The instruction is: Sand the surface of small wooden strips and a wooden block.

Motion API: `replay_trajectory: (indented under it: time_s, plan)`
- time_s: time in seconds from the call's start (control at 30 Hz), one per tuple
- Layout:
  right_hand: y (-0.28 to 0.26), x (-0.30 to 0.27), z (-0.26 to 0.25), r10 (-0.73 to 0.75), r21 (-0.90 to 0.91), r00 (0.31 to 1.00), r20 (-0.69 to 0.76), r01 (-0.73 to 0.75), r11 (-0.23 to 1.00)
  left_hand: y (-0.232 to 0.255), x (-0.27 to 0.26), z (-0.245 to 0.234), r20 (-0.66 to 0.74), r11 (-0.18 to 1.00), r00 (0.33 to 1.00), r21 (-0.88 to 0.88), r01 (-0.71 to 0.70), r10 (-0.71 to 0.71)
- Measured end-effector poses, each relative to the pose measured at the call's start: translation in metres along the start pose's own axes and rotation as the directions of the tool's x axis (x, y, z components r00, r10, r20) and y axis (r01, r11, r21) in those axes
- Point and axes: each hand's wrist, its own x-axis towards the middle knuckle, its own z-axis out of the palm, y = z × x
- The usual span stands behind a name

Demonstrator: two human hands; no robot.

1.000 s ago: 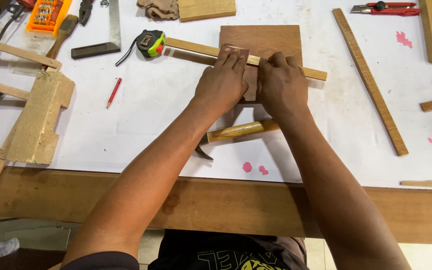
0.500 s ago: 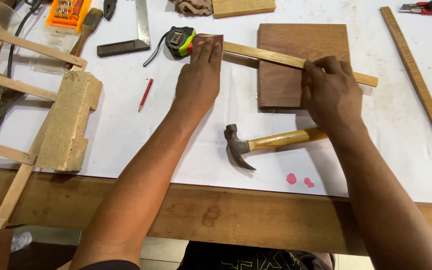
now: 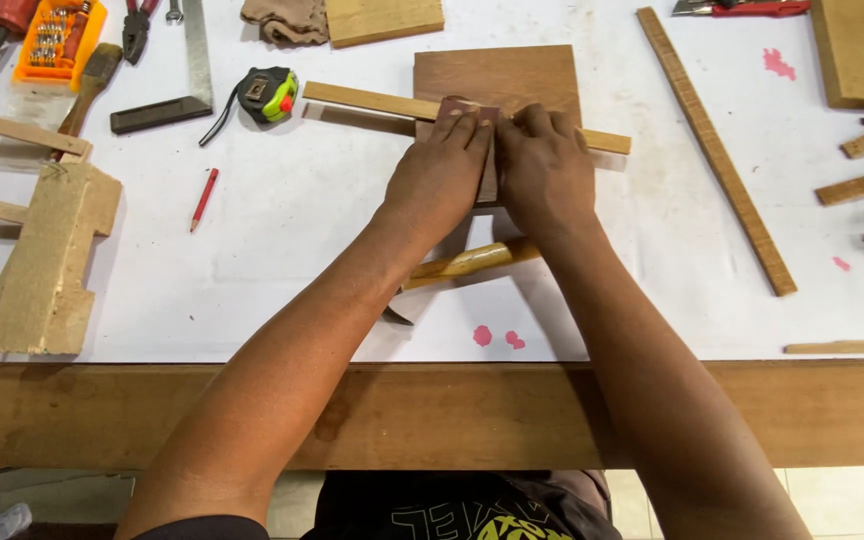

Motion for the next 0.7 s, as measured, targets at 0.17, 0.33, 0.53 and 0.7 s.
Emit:
replay_trajectory:
  time_s: [0.17, 0.33, 0.53, 0.7]
  plan:
    - [-0.004, 0.002, -0.009, -0.013, 0.0, 0.999, 0.032, 0.013, 1.0, -0.012, -0.005, -0.008, 0.001, 0.998, 1.0, 0.051, 0.021, -0.021]
    - [-0.013, 0.006, -0.01, 0.008, -0.012, 0.996, 0.087, -0.007, 1.0, -0.071, -0.023, -0.001, -0.008, 0.996, 0.996, 0.019, 0.091, -0.091]
    - [-0.011, 0.0, -0.001, -0.037, -0.083, 0.995, 0.096, 0.045, 0.996, -0.151, -0.052, 0.02, -0.129, 0.976, 0.967, -0.009, 0.219, -0.219]
    - [-0.009, 0.0, -0.004, -0.02, -0.101, 0.995, 0.097, 0.03, 0.994, -0.135, -0.037, 0.027, -0.205, 0.971, 0.95, 0.001, 0.24, -0.235]
